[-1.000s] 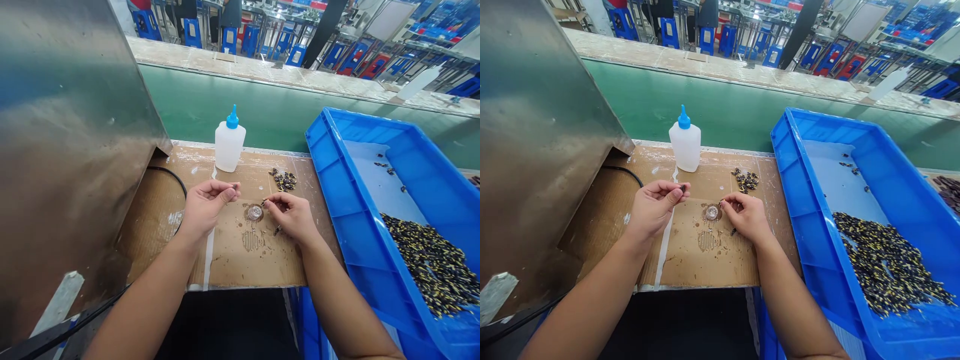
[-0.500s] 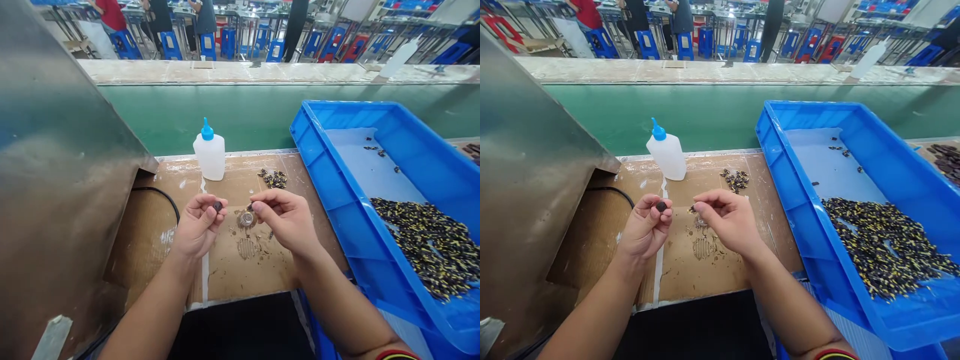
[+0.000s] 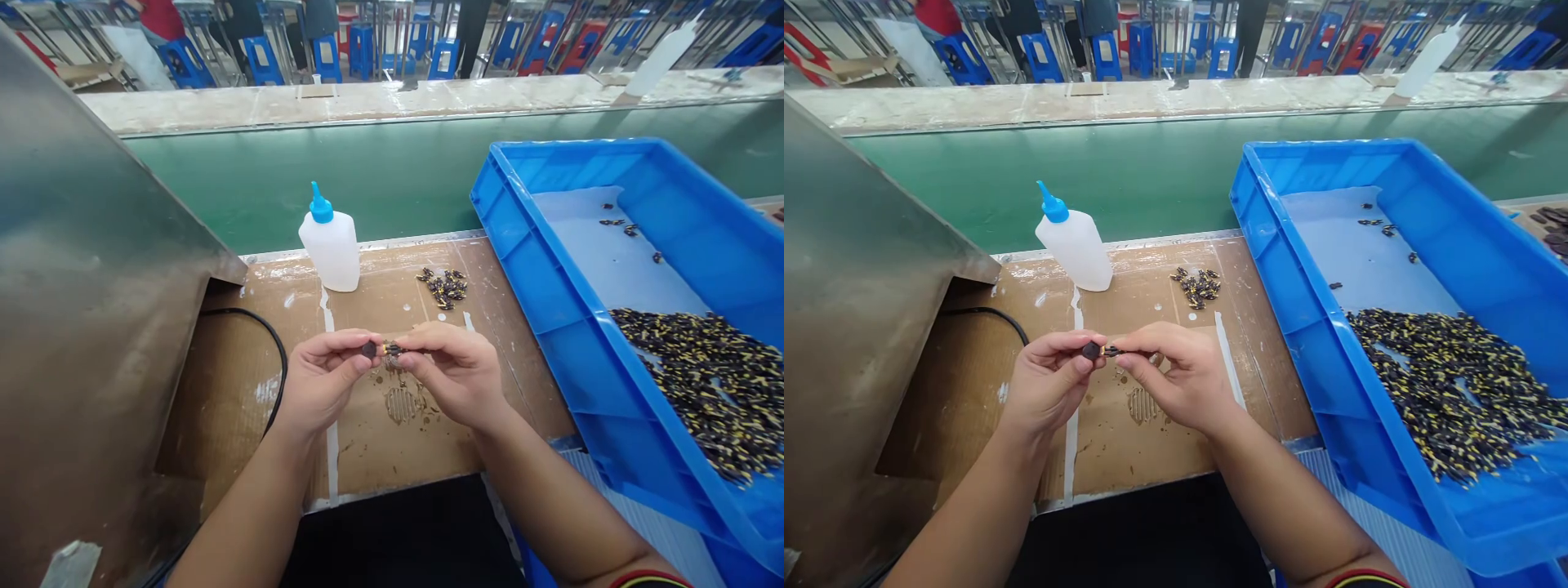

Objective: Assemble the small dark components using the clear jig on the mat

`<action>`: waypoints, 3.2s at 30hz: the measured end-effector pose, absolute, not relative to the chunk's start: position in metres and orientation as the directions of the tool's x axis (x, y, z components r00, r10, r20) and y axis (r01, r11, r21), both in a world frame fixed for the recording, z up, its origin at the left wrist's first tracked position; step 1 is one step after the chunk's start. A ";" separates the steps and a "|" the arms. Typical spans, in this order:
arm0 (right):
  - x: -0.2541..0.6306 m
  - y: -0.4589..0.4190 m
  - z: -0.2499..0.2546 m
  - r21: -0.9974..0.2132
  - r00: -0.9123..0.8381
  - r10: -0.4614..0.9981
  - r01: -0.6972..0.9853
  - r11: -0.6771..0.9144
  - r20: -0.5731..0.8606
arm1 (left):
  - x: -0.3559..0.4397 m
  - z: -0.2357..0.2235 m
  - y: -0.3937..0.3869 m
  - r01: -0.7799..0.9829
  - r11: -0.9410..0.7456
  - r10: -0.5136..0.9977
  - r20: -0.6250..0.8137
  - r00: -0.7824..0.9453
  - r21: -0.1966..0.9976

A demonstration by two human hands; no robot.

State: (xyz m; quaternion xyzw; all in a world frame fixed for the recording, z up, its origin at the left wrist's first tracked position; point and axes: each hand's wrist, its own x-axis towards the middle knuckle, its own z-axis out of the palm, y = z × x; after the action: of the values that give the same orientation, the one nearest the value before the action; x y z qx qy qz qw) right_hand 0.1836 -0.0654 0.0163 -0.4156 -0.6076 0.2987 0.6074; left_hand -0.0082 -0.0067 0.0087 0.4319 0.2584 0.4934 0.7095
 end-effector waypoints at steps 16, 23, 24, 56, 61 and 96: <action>0.185 -0.067 0.021 -0.747 0.066 0.789 0.379 0.546 0.610 | -0.009 0.008 -0.011 -0.398 0.064 0.912 0.109 0.396 0.915; 0.184 -0.067 0.021 -0.744 0.046 0.794 0.386 0.546 0.606 | -0.008 0.008 -0.012 -0.402 0.042 0.904 0.136 0.404 0.915; 0.184 -0.067 0.022 -0.746 0.046 0.797 0.388 0.541 0.602 | -0.008 0.008 -0.012 -0.402 0.040 0.905 0.137 0.402 0.915; 0.188 -0.064 0.019 -0.623 -0.051 0.706 0.429 0.655 0.707 | -0.004 0.007 -0.010 -0.357 -0.042 0.914 0.180 0.364 0.933; 0.188 -0.064 0.019 -0.609 -0.054 0.696 0.440 0.660 0.716 | -0.003 0.007 -0.011 -0.334 -0.046 0.921 0.169 0.350 0.941; 0.180 -0.060 0.006 -0.466 0.015 0.593 0.634 0.617 0.805 | 0.010 0.000 -0.021 -0.203 -0.071 0.966 0.118 0.232 0.977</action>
State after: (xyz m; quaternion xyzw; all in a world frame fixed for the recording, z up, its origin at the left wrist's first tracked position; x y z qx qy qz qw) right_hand 0.1802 -0.0595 0.0062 -0.4373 -0.7014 -0.0185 0.5626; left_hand 0.0097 -0.0208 -0.0004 0.5300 0.3599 0.5046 0.5788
